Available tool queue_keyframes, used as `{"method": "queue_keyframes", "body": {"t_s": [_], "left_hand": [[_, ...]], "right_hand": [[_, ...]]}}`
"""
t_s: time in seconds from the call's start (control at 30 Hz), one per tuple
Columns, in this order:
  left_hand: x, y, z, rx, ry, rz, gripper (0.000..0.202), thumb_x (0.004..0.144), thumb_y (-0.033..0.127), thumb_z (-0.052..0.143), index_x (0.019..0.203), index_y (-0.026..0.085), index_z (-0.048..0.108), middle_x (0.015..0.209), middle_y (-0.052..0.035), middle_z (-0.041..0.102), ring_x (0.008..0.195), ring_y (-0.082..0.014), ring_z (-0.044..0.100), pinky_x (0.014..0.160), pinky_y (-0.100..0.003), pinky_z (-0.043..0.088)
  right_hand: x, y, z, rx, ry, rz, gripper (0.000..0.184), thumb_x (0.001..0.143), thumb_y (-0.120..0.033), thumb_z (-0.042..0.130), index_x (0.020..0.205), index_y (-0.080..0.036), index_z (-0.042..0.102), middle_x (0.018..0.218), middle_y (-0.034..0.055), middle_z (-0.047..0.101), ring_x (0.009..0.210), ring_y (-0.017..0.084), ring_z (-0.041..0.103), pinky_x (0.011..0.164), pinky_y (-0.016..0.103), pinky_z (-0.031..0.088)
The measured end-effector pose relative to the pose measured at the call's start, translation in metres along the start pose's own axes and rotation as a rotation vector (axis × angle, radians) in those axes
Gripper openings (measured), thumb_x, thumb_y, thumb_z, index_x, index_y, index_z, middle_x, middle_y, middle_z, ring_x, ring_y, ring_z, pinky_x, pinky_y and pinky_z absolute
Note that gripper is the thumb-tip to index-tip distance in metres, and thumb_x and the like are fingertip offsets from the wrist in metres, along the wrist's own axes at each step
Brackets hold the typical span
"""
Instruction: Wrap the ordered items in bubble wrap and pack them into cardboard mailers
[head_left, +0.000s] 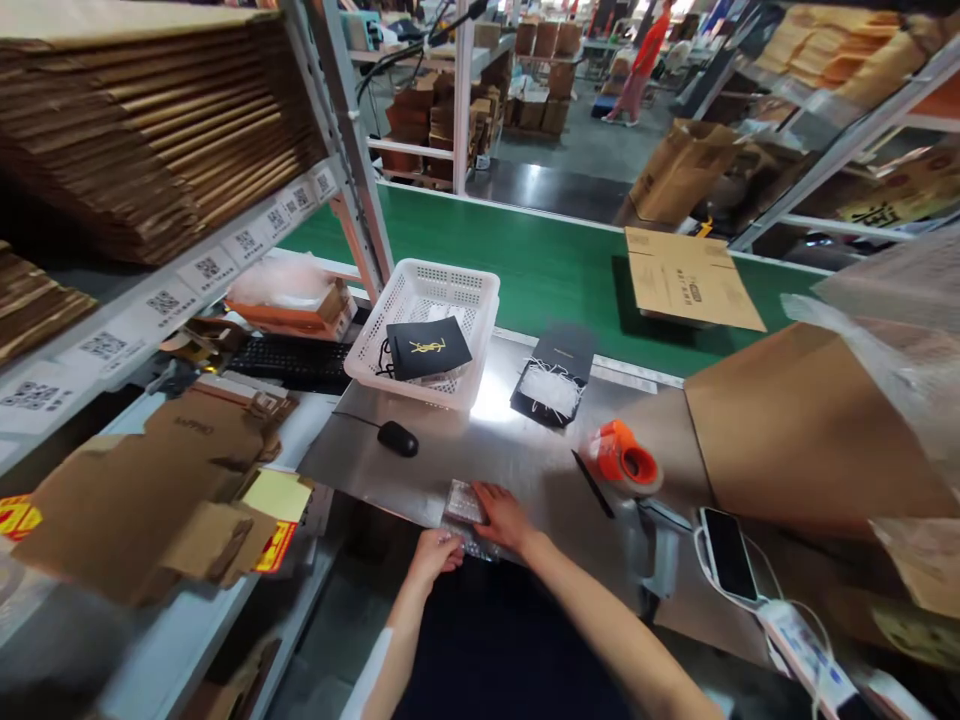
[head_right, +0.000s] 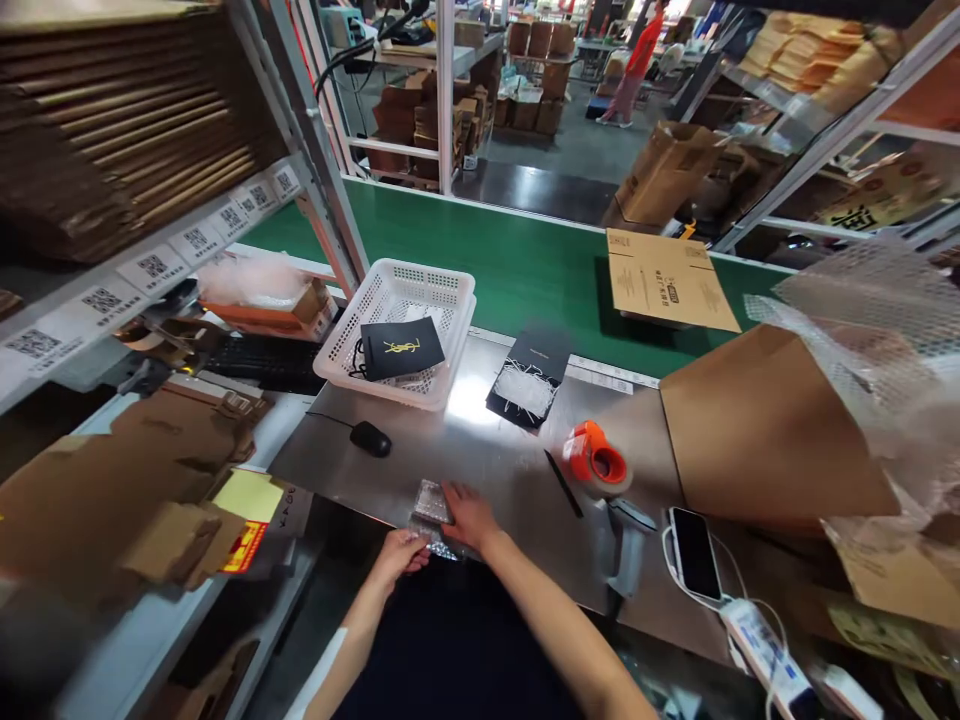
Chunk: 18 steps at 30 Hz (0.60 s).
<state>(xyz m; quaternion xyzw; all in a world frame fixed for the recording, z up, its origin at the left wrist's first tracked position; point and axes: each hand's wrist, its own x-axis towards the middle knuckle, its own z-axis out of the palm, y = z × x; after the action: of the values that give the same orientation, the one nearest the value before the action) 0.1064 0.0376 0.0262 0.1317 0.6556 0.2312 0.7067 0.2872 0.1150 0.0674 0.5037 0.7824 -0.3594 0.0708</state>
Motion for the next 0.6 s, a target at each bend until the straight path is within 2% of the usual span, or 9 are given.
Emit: {"method": "queue_keyframes", "body": {"t_s": [0.07, 0.23, 0.3, 0.37, 0.43, 0.5, 0.6], "left_hand": [[0.002, 0.007, 0.005, -0.022, -0.015, 0.020, 0.029, 0.080, 0.039, 0.085, 0.076, 0.014, 0.069, 0.062, -0.0005, 0.071, 0.060, -0.0153, 0.067, 0.069, -0.030, 0.054], [-0.003, 0.021, 0.010, -0.135, -0.050, 0.050, 0.059, 0.067, 0.068, 0.084, 0.090, 0.015, 0.072, 0.088, -0.0110, 0.079, 0.085, -0.0238, 0.077, 0.084, -0.036, 0.058], [-0.003, 0.022, 0.009, -0.160, -0.047, 0.047, 0.071, 0.066, 0.080, 0.076, 0.095, 0.015, 0.073, 0.095, -0.0145, 0.079, 0.089, -0.0262, 0.076, 0.085, -0.038, 0.058], [-0.001, 0.023, 0.007, -0.172, -0.044, 0.051, 0.081, 0.064, 0.088, 0.071, 0.096, 0.013, 0.073, 0.098, -0.0170, 0.079, 0.089, -0.0279, 0.076, 0.085, -0.040, 0.058], [0.002, 0.023, 0.006, -0.182, -0.025, 0.081, 0.084, 0.057, 0.090, 0.074, 0.093, 0.013, 0.073, 0.095, -0.0155, 0.078, 0.089, -0.0280, 0.074, 0.085, -0.039, 0.057], [0.004, 0.026, 0.007, -0.202, 0.006, 0.134, 0.080, 0.048, 0.084, 0.084, 0.091, 0.017, 0.071, 0.091, -0.0092, 0.077, 0.093, -0.0262, 0.073, 0.084, -0.035, 0.055], [0.002, 0.036, 0.013, -0.246, 0.010, 0.202, 0.076, 0.038, 0.071, 0.096, 0.090, 0.024, 0.068, 0.091, -0.0015, 0.076, 0.100, -0.0238, 0.072, 0.082, -0.029, 0.053]], "right_hand": [[0.003, 0.000, -0.007, 0.006, -0.005, 0.005, 0.085, 0.080, -0.022, 0.074, 0.158, -0.013, 0.042, 0.159, 0.0201, 0.051, 0.145, 0.037, 0.048, 0.122, 0.049, 0.037], [0.006, -0.009, -0.020, 0.050, -0.048, 0.043, 0.091, 0.072, -0.027, 0.084, 0.154, -0.013, 0.048, 0.151, 0.0212, 0.059, 0.137, 0.040, 0.056, 0.115, 0.048, 0.046], [0.006, -0.015, -0.019, 0.077, -0.046, 0.081, 0.101, 0.063, -0.030, 0.091, 0.153, -0.011, 0.049, 0.149, 0.0248, 0.059, 0.134, 0.044, 0.058, 0.113, 0.052, 0.047], [0.005, -0.023, -0.013, 0.105, 0.001, 0.141, 0.109, 0.056, -0.025, 0.094, 0.154, -0.010, 0.047, 0.151, 0.0288, 0.055, 0.137, 0.049, 0.054, 0.115, 0.060, 0.043], [0.004, -0.027, -0.009, 0.155, 0.062, 0.210, 0.107, 0.058, -0.016, 0.089, 0.155, -0.010, 0.045, 0.153, 0.0307, 0.052, 0.139, 0.051, 0.050, 0.117, 0.064, 0.039], [0.002, -0.027, -0.009, 0.251, 0.100, 0.265, 0.095, 0.064, -0.015, 0.083, 0.153, -0.010, 0.048, 0.148, 0.0290, 0.058, 0.135, 0.048, 0.056, 0.113, 0.062, 0.043], [-0.006, -0.019, -0.017, 0.473, 0.106, 0.287, 0.069, 0.075, -0.027, 0.079, 0.139, -0.010, 0.061, 0.132, 0.0218, 0.071, 0.120, 0.039, 0.068, 0.100, 0.050, 0.055]]}}
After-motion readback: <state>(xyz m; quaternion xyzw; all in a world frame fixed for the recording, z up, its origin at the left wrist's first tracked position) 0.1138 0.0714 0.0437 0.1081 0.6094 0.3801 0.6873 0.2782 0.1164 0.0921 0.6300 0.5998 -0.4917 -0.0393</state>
